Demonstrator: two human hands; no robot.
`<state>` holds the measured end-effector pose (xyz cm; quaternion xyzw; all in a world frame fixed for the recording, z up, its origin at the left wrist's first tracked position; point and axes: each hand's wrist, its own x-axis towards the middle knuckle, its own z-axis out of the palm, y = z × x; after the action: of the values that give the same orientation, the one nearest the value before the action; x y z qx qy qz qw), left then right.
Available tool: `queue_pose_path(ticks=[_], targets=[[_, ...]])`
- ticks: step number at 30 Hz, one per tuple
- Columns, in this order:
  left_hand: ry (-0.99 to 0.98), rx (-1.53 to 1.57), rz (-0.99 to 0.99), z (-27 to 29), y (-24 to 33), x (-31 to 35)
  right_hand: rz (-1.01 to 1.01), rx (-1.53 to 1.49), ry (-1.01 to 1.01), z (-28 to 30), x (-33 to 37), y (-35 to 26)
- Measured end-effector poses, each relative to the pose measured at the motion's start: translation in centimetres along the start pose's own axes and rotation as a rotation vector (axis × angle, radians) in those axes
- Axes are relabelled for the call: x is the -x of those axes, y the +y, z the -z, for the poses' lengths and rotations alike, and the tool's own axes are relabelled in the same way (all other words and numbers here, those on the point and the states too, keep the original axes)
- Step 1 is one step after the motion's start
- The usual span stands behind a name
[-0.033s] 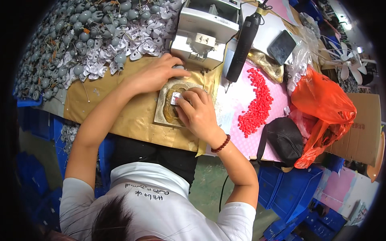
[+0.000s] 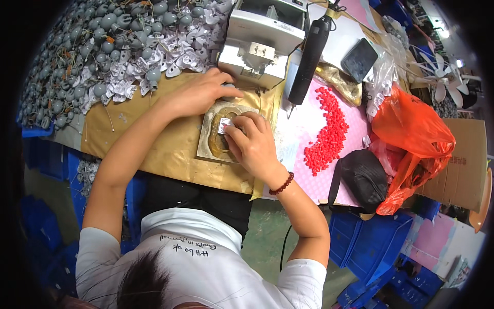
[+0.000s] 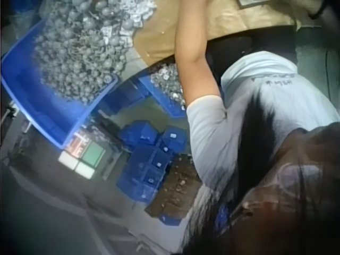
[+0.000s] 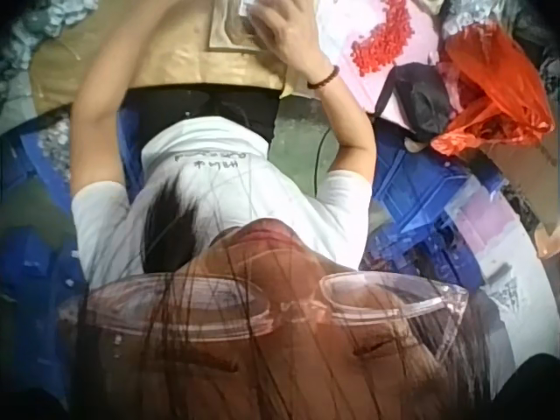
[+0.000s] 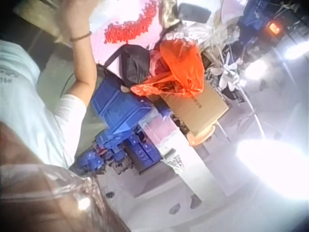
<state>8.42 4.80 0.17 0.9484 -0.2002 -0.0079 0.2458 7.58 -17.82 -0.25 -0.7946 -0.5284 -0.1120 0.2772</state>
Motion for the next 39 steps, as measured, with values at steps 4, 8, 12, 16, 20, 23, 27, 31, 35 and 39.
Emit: queue_pose_path(ticks=[4,8,12,16,20,23,27,31,35,39], targets=[[-0.036,0.115,0.021,1.5,0.1,-0.3,-0.087,-0.114,0.040,-0.4,0.4,0.2],[0.119,0.167,-0.062,2.0,0.7,0.7,-0.258,-0.243,0.265,0.5,0.1,1.4],[0.121,0.197,-0.052,-0.7,0.1,0.1,-0.365,-0.230,0.336,0.5,-2.2,3.6],[0.013,0.169,0.044,-1.0,0.3,-0.7,-0.401,-0.123,0.117,0.1,-2.9,5.6],[0.212,0.201,-0.018,-0.4,0.9,-0.2,-0.498,-0.290,0.084,-0.9,-2.5,6.5],[0.394,0.321,-0.121,1.2,2.6,0.3,-0.722,-0.878,0.212,-0.5,-2.7,6.8],[0.264,0.775,0.105,3.2,3.7,2.2,-0.701,-1.173,0.108,4.1,-2.9,5.1],[0.122,0.877,0.339,3.1,4.1,5.9,-0.848,-1.015,-0.136,5.6,-2.7,2.2],[0.165,0.676,0.213,0.7,5.0,9.7,-0.342,-0.443,-0.131,2.8,-1.8,0.6],[0.200,0.392,0.181,-0.7,6.4,11.2,-0.178,-0.222,-0.135,1.0,-1.6,-0.3]])
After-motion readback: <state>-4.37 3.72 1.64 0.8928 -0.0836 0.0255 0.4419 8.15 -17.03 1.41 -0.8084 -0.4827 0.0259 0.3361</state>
